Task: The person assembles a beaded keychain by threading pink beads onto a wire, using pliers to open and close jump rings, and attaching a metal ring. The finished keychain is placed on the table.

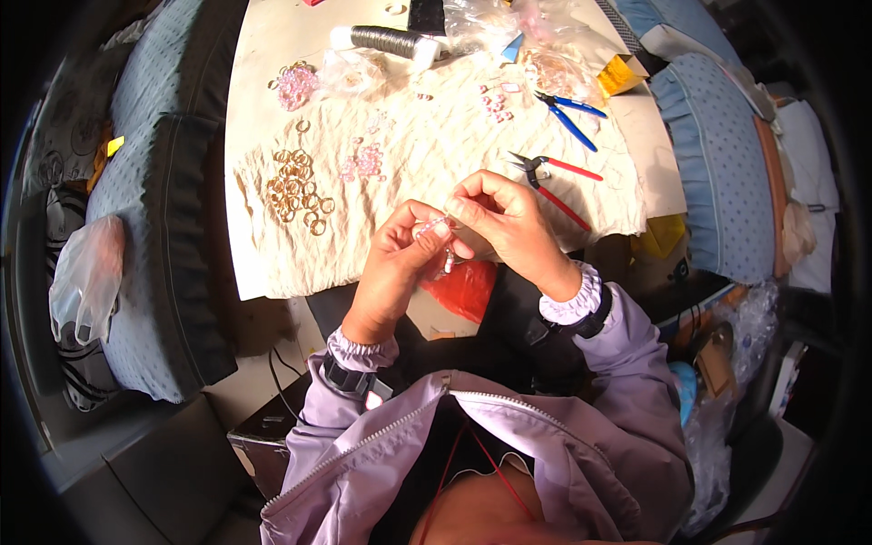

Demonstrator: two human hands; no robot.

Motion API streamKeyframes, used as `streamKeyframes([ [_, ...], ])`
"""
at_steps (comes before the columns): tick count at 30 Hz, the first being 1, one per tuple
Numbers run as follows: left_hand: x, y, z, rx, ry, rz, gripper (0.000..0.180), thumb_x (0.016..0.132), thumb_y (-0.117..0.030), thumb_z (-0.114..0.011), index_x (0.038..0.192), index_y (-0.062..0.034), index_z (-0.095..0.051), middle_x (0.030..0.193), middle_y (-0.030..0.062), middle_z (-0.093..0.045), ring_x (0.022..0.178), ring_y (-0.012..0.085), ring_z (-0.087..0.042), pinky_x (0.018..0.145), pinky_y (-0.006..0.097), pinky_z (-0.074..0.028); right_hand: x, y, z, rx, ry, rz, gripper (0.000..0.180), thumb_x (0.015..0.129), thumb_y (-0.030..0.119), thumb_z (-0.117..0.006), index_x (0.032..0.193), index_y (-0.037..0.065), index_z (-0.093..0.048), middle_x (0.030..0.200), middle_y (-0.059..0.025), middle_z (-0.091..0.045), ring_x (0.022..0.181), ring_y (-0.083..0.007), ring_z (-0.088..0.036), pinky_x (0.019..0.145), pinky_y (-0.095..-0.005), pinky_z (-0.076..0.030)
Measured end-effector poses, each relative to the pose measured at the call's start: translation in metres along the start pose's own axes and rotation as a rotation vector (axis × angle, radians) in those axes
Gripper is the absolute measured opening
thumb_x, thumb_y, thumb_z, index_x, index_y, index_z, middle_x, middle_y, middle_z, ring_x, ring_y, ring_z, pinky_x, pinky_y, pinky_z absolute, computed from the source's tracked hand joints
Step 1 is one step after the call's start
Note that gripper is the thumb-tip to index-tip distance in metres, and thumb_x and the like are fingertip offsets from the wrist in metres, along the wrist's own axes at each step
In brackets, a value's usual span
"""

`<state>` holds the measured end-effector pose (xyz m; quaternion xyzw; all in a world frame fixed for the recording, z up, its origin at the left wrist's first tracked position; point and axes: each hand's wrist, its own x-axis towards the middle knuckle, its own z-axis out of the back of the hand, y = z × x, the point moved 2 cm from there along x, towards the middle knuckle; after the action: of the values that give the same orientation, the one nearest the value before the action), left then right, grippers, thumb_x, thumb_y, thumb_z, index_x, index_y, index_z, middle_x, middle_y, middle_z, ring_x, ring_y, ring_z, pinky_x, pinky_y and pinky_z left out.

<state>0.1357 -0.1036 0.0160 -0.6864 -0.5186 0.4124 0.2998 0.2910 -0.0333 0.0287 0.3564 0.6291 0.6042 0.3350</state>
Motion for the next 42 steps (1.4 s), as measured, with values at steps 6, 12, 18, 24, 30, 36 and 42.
streamKeyframes([
  [6,0.000,-0.001,-0.001,-0.029,-0.054,-0.024,0.012,0.102,-0.020,-0.060,0.099,-0.0088,-0.058,0.082,0.0111,-0.073,0.059,0.0068,-0.053,0.052,0.020,-0.036,0.009,-0.003,0.026,-0.245,-0.042,0.090,0.014,0.098,0.012,-0.065,0.095,-0.001,-0.060,0.086,-0.0054,-0.061,0.080,-0.0091,-0.055,0.073,-0.0267,-0.048],
  [12,-0.004,-0.007,0.007,-0.001,-0.088,-0.009,0.008,0.101,-0.014,-0.059,0.097,-0.0080,-0.059,0.085,0.0127,-0.073,0.059,0.0062,-0.052,0.058,0.022,-0.042,0.026,0.005,0.142,-1.271,-0.352,0.235,0.034,0.086,0.017,-0.074,0.114,0.005,-0.061,0.123,-0.0118,-0.058,0.115,-0.0317,-0.054,0.096,-0.0418,-0.046],
  [18,0.002,-0.005,0.008,0.035,-0.145,-0.053,0.010,0.100,-0.018,-0.061,0.097,-0.0083,-0.060,0.082,0.0106,-0.073,0.057,0.0033,-0.046,0.056,0.019,-0.036,0.034,-0.006,0.188,-1.446,-0.273,0.099,0.060,0.081,0.026,-0.078,0.131,0.006,-0.052,0.136,-0.0125,-0.053,0.125,-0.0332,-0.048,0.105,-0.0444,-0.038],
  [24,-0.005,-0.010,0.018,-0.015,-0.111,-0.035,0.015,0.101,-0.022,-0.061,0.102,-0.0064,-0.061,0.084,0.0099,-0.071,0.064,0.0078,-0.057,0.062,0.020,-0.045,0.049,-0.008,0.194,-1.487,-0.187,0.183,0.063,0.084,0.034,-0.076,0.133,0.004,-0.051,0.127,-0.0141,-0.057,0.122,-0.0335,-0.049,0.103,-0.0445,-0.038],
  [30,-0.009,-0.014,0.023,-0.038,-0.097,-0.118,0.013,0.103,-0.019,-0.057,0.103,-0.0066,-0.060,0.084,0.0086,-0.072,0.059,0.0050,-0.046,0.055,0.020,-0.035,0.042,0.011,0.188,-1.472,-0.168,0.285,0.055,0.083,0.029,-0.074,0.128,0.004,-0.056,0.122,-0.0144,-0.057,0.119,-0.0338,-0.049,0.103,-0.0442,-0.039],
  [36,-0.009,-0.014,0.024,-0.047,-0.125,-0.139,0.009,0.102,-0.016,-0.059,0.105,-0.0069,-0.060,0.084,0.0093,-0.072,0.058,0.0041,-0.046,0.053,0.020,-0.034,0.008,0.060,0.123,-0.894,0.026,0.297,0.045,0.087,0.020,-0.060,0.128,0.002,-0.055,0.116,-0.0169,-0.054,0.109,-0.0338,-0.056,0.099,-0.0398,-0.045],
  [42,-0.014,-0.016,0.022,-0.038,-0.117,-0.184,0.009,0.101,-0.017,-0.062,0.102,-0.0088,-0.059,0.083,0.0107,-0.073,0.057,0.0042,-0.046,0.053,0.019,-0.033,0.003,0.073,0.042,-0.921,0.312,0.497,0.046,0.077,0.016,-0.064,0.120,0.001,-0.058,0.113,-0.0171,-0.056,0.106,-0.0356,-0.056,0.096,-0.0425,-0.048],
])
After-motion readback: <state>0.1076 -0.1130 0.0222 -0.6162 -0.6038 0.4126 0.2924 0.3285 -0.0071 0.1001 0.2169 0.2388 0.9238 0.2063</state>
